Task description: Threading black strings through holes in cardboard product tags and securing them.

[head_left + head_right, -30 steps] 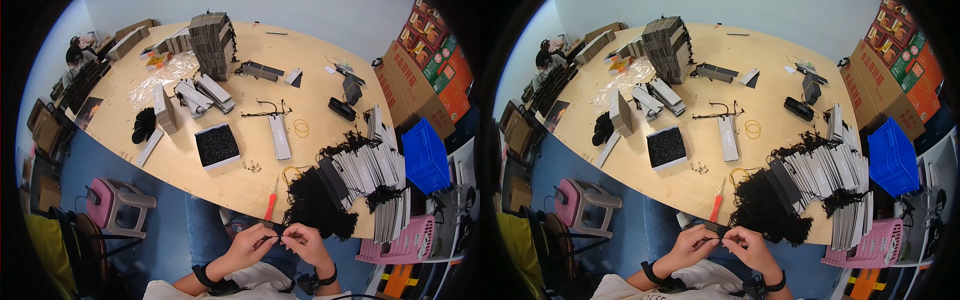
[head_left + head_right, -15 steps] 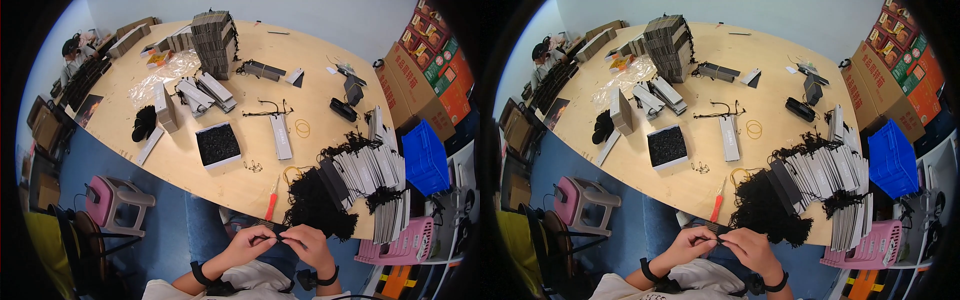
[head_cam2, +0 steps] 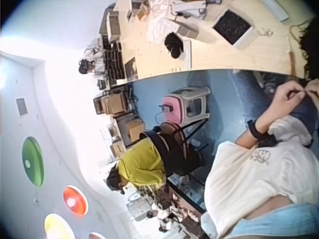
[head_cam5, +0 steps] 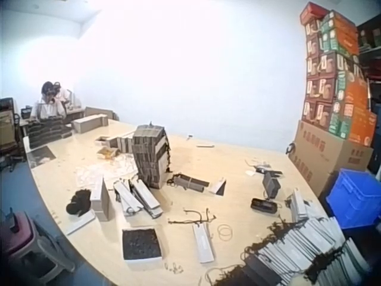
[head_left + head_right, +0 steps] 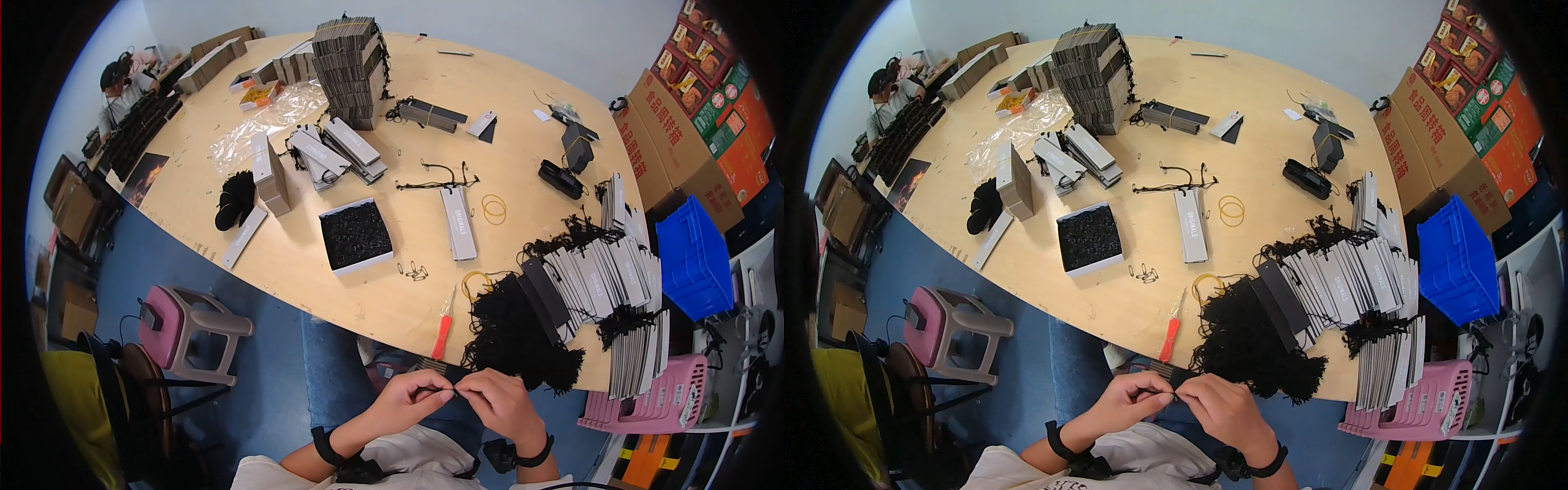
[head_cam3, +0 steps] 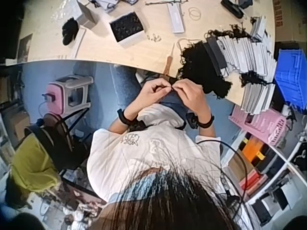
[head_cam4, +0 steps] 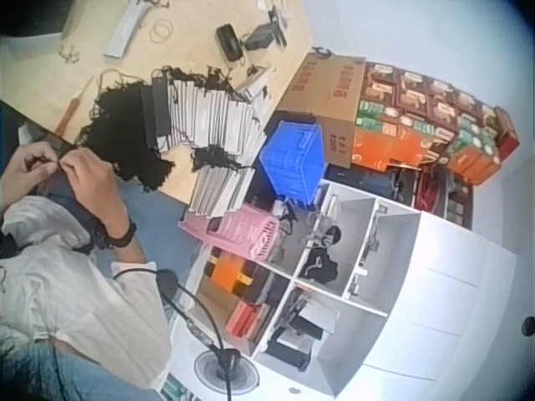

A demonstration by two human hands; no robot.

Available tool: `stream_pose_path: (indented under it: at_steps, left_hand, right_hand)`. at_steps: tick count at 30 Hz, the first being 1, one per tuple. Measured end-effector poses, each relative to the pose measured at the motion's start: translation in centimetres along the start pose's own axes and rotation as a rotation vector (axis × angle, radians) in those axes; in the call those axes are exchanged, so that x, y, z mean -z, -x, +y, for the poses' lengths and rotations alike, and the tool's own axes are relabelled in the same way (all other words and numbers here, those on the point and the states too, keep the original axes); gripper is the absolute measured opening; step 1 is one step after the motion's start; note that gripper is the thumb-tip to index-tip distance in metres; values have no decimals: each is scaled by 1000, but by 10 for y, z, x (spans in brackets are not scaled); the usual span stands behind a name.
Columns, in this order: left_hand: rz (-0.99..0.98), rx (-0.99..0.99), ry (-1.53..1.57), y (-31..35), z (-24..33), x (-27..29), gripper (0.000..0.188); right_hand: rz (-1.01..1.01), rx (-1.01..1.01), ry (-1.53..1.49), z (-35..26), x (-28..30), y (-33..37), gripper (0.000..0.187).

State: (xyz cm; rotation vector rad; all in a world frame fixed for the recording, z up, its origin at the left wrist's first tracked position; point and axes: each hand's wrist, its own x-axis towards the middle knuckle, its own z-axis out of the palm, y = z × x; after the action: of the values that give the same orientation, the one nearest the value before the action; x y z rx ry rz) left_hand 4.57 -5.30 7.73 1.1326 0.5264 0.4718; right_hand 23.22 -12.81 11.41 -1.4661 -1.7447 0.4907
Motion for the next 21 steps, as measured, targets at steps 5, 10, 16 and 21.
stream_pose_path:
  at_steps: [5,10,16,21]
  left_hand:
    - [50,-108,-207,-1,1,-1,10]
    - [101,-257,-460,-3,7,-6,11]
    - [249,-340,-725,-4,9,-14,11]
    - [300,-429,-918,-8,12,-18,15]
  right_hand:
    - [3,-5,-29,-1,2,0,12]
    - [3,-9,-16,0,1,3,13]
    - [28,-52,186,-9,-6,2,18]
    - [-17,-214,51,-5,-5,2,12]
